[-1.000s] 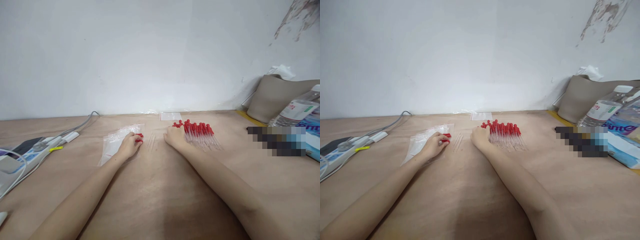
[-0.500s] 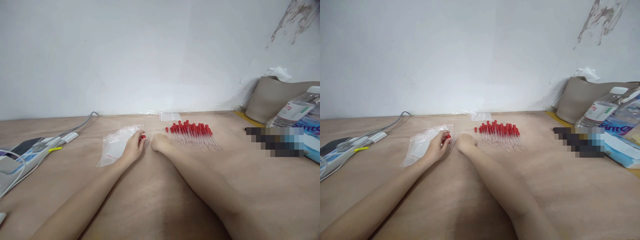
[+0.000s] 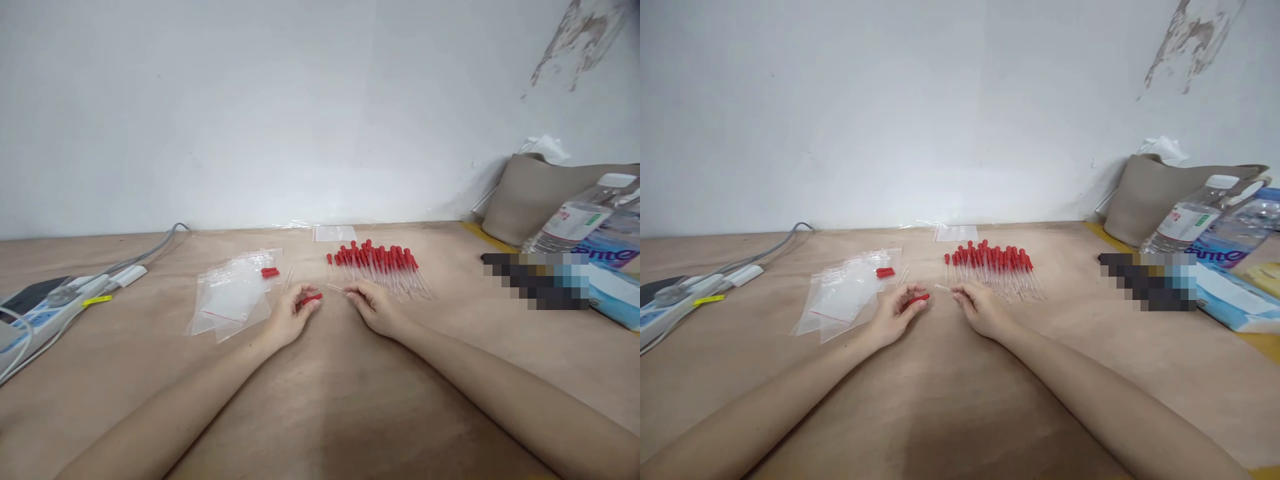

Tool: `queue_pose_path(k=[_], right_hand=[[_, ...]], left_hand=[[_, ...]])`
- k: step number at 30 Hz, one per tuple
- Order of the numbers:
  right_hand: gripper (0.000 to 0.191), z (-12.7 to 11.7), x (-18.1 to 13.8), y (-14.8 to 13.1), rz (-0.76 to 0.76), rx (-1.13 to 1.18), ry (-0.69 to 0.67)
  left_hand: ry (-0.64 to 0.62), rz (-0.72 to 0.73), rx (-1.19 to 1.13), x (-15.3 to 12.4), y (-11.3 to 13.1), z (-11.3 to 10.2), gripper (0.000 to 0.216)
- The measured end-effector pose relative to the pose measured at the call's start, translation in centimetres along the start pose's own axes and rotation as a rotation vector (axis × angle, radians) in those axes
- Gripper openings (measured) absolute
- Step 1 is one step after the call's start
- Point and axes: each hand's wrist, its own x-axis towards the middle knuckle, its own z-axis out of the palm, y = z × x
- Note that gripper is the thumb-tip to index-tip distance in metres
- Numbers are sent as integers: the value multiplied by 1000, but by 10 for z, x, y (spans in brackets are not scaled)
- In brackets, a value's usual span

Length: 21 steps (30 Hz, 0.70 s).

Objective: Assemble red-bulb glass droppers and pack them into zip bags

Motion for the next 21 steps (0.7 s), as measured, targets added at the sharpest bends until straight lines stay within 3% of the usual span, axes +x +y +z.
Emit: queue_pose_path(k=[6,13,21], right_hand=[[20,2,-1,-6,-46,3,-32],[20,2,0,-9,-103,-17,-95],[20,-2,4,-2,-85,80,-205]], left_hand=[[-54,31,75,-1,-2,-2,22],[-90,-40,-129,-1,-4,3,25],[-141,-31,28,-5,13,-2,23]])
